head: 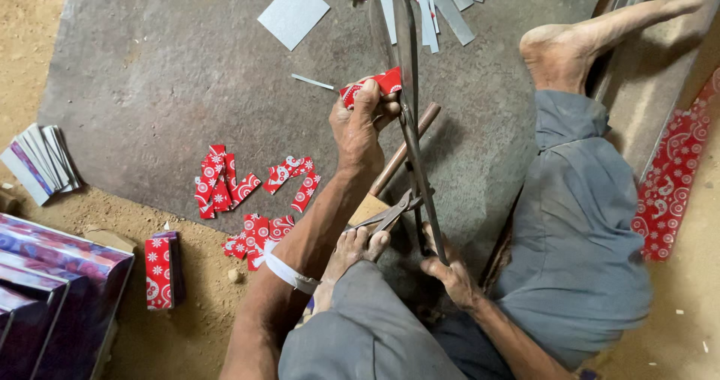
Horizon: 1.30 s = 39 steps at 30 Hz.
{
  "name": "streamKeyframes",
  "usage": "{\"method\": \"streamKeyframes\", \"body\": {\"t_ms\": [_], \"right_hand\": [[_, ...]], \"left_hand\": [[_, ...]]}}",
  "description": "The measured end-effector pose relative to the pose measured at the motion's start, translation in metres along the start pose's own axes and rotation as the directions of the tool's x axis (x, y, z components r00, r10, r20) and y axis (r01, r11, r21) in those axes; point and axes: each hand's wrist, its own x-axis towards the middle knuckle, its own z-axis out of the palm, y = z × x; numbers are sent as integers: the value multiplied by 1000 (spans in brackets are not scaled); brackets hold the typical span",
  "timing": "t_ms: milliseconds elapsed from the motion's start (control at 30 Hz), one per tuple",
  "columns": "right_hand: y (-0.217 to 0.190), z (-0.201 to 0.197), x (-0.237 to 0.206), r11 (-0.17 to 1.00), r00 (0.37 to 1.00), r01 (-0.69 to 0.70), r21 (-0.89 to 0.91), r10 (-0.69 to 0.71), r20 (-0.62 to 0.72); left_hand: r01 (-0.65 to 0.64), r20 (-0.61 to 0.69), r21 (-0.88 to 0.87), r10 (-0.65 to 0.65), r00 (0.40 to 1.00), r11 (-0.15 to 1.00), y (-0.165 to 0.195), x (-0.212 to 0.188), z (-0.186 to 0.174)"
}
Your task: The person sits on the floor cutting red patterned paper into small pieces with a knife, then operates a large foot-assisted shears to cut strips of the patterned paper, setting cut pieces aside in piles.
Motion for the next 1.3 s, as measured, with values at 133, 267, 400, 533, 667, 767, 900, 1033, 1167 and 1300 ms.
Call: {"method": "streamKeyframes", "body": {"t_ms": [133, 267, 400, 533, 667, 767, 900, 1033, 1167, 1300], "right_hand": [[-12, 2, 4, 995, 996, -82, -60, 80, -35], [-18, 4, 5, 995, 1000, -2, -102, -1, -30], [-17, 4, 7, 992, 999, 16, -126, -21, -39], [-18, 5, 8, 986, 996, 46, -159, -57, -70], [-23, 6, 8, 995, 997, 30, -95, -36, -64], [-22, 7, 9, 996, 997, 17, -89, -23, -73], [-15, 8, 13, 995, 995, -26, -97, 17, -99], [-11, 9, 12, 989, 991, -95, -116, 83, -102], [-13, 8, 13, 989, 994, -35, -143, 20, -105], [-18, 8, 13, 978, 994, -39, -205, 18, -104]], "left_hand": [[-16, 28, 19, 15, 999, 1000, 3, 5, 0], [8, 45, 65, -11, 999, 998, 9, 9, -1], [7, 103, 139, -22, 994, 990, 17, 18, -7], [26, 172, 171, -56, 983, 985, 27, 25, -11], [50, 215, 265, -110, 970, 963, 40, 35, -11], [50, 261, 325, -141, 955, 944, 49, 41, -9], [30, 328, 388, -168, 930, 921, 64, 50, -5], [87, 364, 460, -278, 889, 884, 79, 61, 1], [94, 263, 297, -176, 949, 950, 66, 44, 2], [28, 173, 129, -51, 984, 991, 37, 23, 2]]}}
